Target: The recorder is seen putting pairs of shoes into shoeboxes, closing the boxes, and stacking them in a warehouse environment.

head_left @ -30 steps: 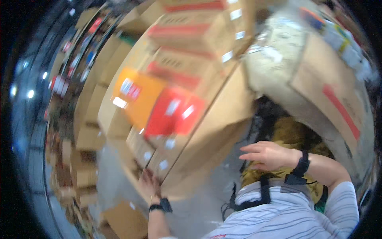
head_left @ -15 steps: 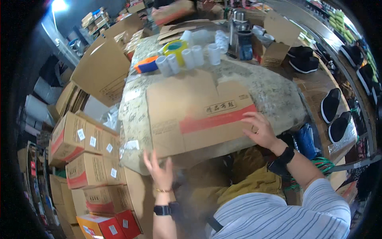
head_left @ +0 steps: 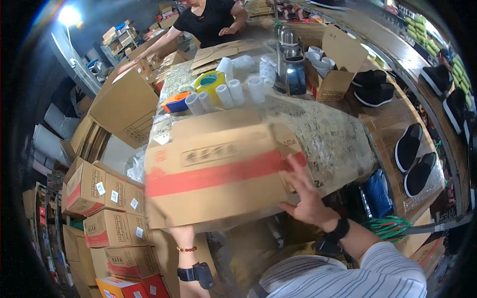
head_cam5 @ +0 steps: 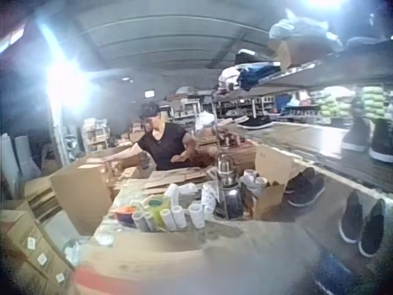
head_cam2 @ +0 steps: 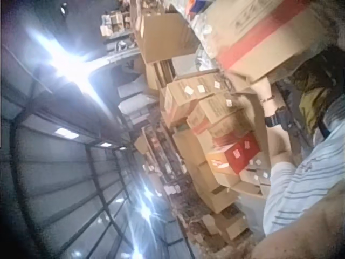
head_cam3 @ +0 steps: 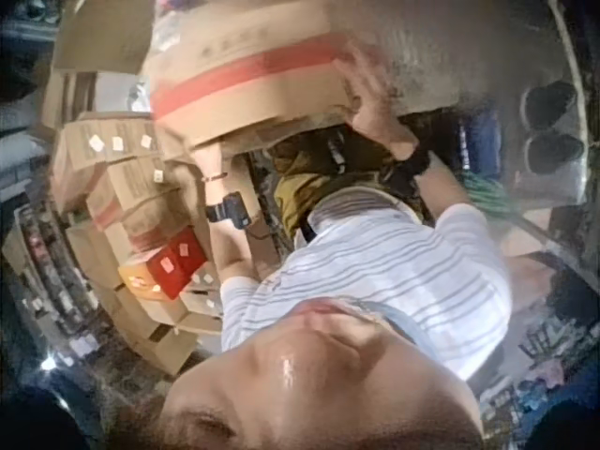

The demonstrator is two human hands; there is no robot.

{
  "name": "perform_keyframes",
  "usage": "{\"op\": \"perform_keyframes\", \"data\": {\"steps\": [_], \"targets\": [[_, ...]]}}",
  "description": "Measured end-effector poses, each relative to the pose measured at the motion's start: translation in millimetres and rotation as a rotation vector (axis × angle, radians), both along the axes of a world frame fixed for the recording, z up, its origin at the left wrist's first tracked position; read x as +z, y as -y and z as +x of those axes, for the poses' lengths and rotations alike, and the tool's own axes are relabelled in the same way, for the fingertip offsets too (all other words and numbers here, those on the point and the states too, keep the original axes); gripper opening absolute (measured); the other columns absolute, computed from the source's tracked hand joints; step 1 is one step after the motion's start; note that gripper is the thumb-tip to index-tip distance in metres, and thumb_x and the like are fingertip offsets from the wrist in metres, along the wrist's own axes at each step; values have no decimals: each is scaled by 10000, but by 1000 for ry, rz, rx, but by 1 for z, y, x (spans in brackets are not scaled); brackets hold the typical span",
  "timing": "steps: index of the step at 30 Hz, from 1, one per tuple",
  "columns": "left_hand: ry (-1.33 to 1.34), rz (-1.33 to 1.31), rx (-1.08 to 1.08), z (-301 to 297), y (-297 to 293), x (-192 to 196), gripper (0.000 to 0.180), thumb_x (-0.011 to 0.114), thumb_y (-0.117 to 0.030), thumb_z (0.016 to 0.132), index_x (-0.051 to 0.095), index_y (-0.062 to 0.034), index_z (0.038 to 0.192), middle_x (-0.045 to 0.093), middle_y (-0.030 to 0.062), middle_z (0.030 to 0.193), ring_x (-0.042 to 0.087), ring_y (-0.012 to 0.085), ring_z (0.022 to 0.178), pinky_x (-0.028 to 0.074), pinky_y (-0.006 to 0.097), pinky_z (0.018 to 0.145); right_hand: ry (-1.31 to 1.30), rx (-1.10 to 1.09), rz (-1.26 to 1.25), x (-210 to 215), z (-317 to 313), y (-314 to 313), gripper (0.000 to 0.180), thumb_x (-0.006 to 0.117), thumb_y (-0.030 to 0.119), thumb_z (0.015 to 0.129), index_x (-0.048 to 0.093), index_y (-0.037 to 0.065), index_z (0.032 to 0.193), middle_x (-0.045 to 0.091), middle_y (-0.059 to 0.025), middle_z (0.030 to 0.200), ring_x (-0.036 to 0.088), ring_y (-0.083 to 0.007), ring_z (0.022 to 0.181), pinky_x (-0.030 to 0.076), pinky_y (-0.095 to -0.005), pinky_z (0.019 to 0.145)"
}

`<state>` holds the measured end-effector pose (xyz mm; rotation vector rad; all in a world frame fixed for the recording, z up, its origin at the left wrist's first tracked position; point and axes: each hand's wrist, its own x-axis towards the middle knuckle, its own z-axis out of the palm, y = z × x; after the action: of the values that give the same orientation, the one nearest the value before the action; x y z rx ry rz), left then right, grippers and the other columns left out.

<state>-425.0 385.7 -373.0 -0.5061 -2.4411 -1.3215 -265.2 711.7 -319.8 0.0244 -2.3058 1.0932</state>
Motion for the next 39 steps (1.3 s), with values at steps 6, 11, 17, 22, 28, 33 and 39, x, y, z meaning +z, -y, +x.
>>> {"op": "perform_keyframes", "data": {"steps": [6,11,17,22,28,33,39], "targets": [[-278,179,-216,-11,-37,86,757,561,-458,883,292,50,1375,402,172,1377,401,254,1264,344,403,1038,-104,-149,22,37,-9,-43,489,544,-56,804,482,48,1278,495,-199,1302,443,-356,1250,376,-389,1022],[256,480,-518,-67,-72,103,589,432,-489,955,423,-27,1320,452,75,1298,411,183,1221,327,315,1025,-274,-129,30,123,-34,-56,453,602,-4,768,533,45,1213,537,-181,1210,521,-355,1123,400,-436,974],[717,721,-534,-127,-78,81,577,509,-468,929,436,-59,1329,480,71,1310,455,170,1187,365,315,996,-317,31,489,91,-100,-22,280,648,178,779,631,105,1049,643,-111,1035,582,-294,1008,450,-431,886],[338,68,-197,-101,-101,87,802,756,-332,751,344,-13,1361,486,149,1277,471,274,1180,378,358,1004,339,182,188,61,-149,-34,276,589,220,851,620,79,1086,643,-164,1040,597,-337,987,462,-423,861],[135,-196,-128,-100,-101,92,1036,848,-162,582,233,-8,1401,430,219,1301,452,320,1196,392,394,998,-659,-140,463,84,-140,-56,154,586,198,873,649,74,938,640,-130,941,603,-294,885,467,-404,815],[311,320,-374,-91,-123,89,784,753,-56,715,337,-57,1379,473,168,1276,489,265,1165,409,366,985,-239,-75,-192,15,-160,-125,387,596,51,864,532,33,1245,548,-124,1219,506,-239,1140,387,-336,988],[-178,10,-252,-87,-90,85,298,753,-39,701,633,-51,974,561,125,1124,526,256,1104,410,356,965,137,206,-23,49,-132,-103,704,774,279,705,472,57,1301,485,-138,1299,480,-279,1197,385,-353,1011]]}}
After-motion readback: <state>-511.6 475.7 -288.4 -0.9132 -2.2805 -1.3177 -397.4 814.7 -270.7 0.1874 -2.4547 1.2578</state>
